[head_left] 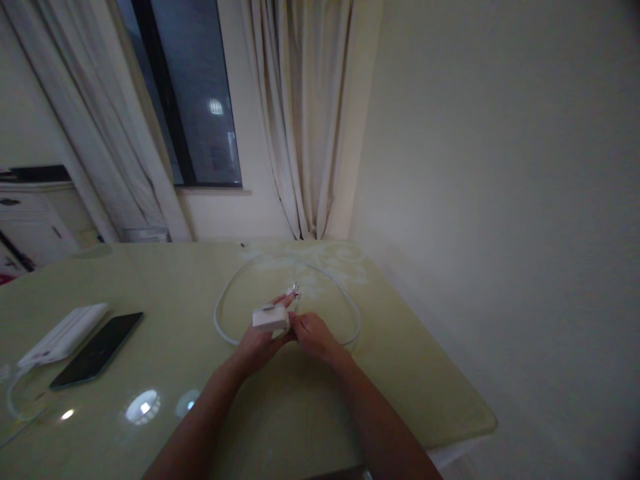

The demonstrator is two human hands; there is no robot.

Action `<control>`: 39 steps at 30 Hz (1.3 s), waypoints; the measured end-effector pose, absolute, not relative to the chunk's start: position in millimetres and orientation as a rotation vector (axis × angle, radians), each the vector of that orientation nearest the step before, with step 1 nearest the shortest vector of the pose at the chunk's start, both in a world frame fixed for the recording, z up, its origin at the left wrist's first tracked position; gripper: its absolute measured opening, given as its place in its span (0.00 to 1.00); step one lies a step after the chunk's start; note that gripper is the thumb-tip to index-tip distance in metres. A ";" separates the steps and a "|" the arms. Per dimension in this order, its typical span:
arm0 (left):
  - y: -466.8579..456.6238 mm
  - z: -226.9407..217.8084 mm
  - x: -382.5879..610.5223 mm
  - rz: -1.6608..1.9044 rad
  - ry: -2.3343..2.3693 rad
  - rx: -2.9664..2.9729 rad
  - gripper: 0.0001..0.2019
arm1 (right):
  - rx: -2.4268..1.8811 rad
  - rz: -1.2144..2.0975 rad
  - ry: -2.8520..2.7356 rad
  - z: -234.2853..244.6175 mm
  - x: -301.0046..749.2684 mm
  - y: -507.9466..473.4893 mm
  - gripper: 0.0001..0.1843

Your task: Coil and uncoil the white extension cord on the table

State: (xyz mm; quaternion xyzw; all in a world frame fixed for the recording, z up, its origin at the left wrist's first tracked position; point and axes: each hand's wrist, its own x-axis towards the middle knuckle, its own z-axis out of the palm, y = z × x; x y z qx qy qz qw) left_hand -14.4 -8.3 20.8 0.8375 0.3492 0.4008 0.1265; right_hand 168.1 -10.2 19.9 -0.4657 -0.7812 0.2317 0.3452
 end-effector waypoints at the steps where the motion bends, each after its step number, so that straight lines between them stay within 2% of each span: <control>1: -11.2 24.1 -13.7 1.132 0.989 2.472 0.27 | -1.196 0.607 -2.056 19.5 169.0 -10.1 0.43; 8: -8.4 11.0 -15.2 1.164 0.823 2.525 0.18 | -1.165 0.523 -2.153 26.5 177.4 -10.8 0.40; 9: -6.9 8.9 -15.2 1.219 0.877 2.464 0.17 | -1.175 0.507 -2.153 30.2 179.2 -12.1 0.37; 12: -6.1 12.5 -13.7 1.454 1.087 2.192 0.12 | -1.147 0.436 -2.159 41.4 183.0 -17.6 0.19; 16: -9.3 29.5 -10.2 1.704 1.229 1.838 0.15 | -1.103 -0.050 -2.168 45.0 179.5 -21.2 0.05; 17: -9.2 32.4 -9.2 1.717 1.225 1.741 0.16 | -1.117 -0.179 -2.136 43.9 177.8 -21.2 0.05; 20: -5.6 34.9 -6.7 1.664 1.117 1.363 0.22 | -1.199 -0.353 -1.964 40.0 174.2 -21.7 0.09; 25: -1.6 30.0 -3.4 1.503 0.917 0.924 0.28 | -1.204 -0.114 -1.764 36.8 167.9 -26.8 0.19; 28: -6.6 27.3 3.4 1.452 0.888 0.869 0.25 | -1.158 0.155 -1.817 31.3 158.4 -28.3 0.31; 29: -8.6 26.7 6.4 1.431 0.891 0.872 0.25 | -1.156 0.246 -1.844 29.1 155.5 -28.0 0.32; 33: -7.6 28.1 8.9 1.453 0.901 0.854 0.23 | -1.162 0.454 -1.854 25.8 155.3 -23.9 0.29; 37: 11.9 37.9 -27.2 1.831 0.927 0.541 0.14 | -1.150 0.482 -1.788 34.4 172.2 -18.7 0.31; 39: 21.0 43.5 -53.9 1.954 0.878 0.389 0.12 | -1.173 0.473 -1.774 38.0 179.3 -15.5 0.33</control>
